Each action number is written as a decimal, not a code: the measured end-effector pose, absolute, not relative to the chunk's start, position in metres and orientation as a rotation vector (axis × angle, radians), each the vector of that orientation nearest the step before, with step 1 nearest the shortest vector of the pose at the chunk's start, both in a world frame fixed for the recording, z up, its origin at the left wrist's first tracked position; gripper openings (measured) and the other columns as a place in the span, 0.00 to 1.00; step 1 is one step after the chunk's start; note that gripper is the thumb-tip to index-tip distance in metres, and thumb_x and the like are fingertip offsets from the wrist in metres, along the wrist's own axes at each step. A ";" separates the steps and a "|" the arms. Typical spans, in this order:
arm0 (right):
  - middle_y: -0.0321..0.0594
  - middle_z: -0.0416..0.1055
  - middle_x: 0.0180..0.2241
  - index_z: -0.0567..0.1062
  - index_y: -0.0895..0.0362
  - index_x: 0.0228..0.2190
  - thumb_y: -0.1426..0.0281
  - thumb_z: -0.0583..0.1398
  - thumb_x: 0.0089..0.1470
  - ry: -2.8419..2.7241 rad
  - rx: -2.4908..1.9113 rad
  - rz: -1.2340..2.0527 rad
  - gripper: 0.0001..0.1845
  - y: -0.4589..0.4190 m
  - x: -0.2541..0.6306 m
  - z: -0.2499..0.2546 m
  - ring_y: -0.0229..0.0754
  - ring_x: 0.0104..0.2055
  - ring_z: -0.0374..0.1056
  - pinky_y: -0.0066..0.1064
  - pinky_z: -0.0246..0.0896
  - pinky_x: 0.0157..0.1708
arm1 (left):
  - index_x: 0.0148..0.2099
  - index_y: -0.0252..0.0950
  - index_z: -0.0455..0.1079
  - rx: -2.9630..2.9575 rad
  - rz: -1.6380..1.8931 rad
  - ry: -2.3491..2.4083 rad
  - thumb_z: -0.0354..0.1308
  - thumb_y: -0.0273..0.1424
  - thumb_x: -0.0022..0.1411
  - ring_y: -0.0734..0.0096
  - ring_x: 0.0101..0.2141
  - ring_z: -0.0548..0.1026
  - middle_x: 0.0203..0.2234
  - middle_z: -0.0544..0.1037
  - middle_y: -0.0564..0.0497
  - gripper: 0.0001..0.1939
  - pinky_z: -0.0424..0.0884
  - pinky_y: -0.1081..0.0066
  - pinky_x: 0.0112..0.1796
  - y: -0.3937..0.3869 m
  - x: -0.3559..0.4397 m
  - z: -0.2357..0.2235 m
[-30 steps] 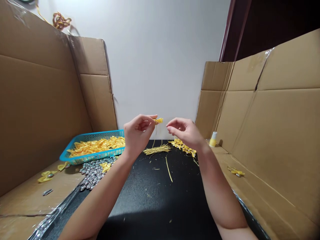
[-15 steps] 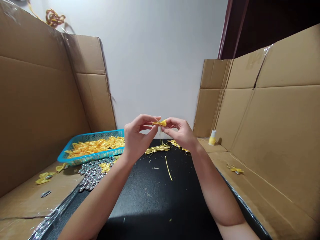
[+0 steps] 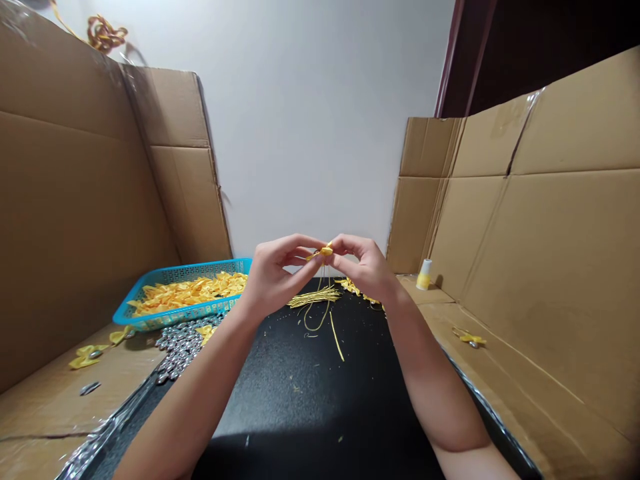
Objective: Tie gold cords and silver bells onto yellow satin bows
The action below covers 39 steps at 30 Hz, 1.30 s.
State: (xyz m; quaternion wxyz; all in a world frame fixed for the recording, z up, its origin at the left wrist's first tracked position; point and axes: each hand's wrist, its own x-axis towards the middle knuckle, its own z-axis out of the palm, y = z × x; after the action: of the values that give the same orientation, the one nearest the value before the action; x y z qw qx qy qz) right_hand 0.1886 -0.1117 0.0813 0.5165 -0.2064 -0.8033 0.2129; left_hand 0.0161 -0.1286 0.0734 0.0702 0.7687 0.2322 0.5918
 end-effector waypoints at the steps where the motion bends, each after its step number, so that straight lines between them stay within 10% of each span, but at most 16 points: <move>1: 0.33 0.72 0.27 0.73 0.56 0.27 0.66 0.60 0.53 -1.938 -0.508 0.509 0.07 -0.112 0.188 0.082 0.37 0.33 0.67 0.32 0.62 0.39 | 0.38 0.39 0.77 2.302 1.799 0.711 0.62 0.28 0.57 0.69 0.28 0.81 0.27 0.82 0.51 0.05 0.80 0.73 0.29 -0.128 0.017 0.073; 20: 0.31 0.75 0.28 0.77 0.46 0.31 0.65 0.59 0.59 -1.826 -0.446 -0.608 0.07 -0.094 0.179 0.060 0.39 0.31 0.65 0.36 0.54 0.41 | 0.34 0.39 0.79 1.970 1.936 0.721 0.65 0.29 0.54 0.68 0.26 0.82 0.26 0.84 0.50 0.03 0.79 0.73 0.26 -0.131 0.018 0.073; 39: 0.34 0.75 0.26 0.75 0.47 0.26 0.65 0.60 0.56 -1.674 -0.463 -0.573 0.07 -0.102 0.174 0.054 0.40 0.27 0.66 0.39 0.56 0.36 | 0.35 0.37 0.79 1.987 1.960 0.728 0.65 0.31 0.56 0.70 0.26 0.81 0.26 0.83 0.50 0.04 0.78 0.76 0.24 -0.141 0.022 0.074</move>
State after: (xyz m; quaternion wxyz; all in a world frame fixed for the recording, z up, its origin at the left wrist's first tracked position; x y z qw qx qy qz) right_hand 0.1742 -0.1021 0.0537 0.6102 -0.2005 -0.7251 -0.2482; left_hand 0.0224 -0.1406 0.0742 0.1282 0.6833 0.2503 0.6738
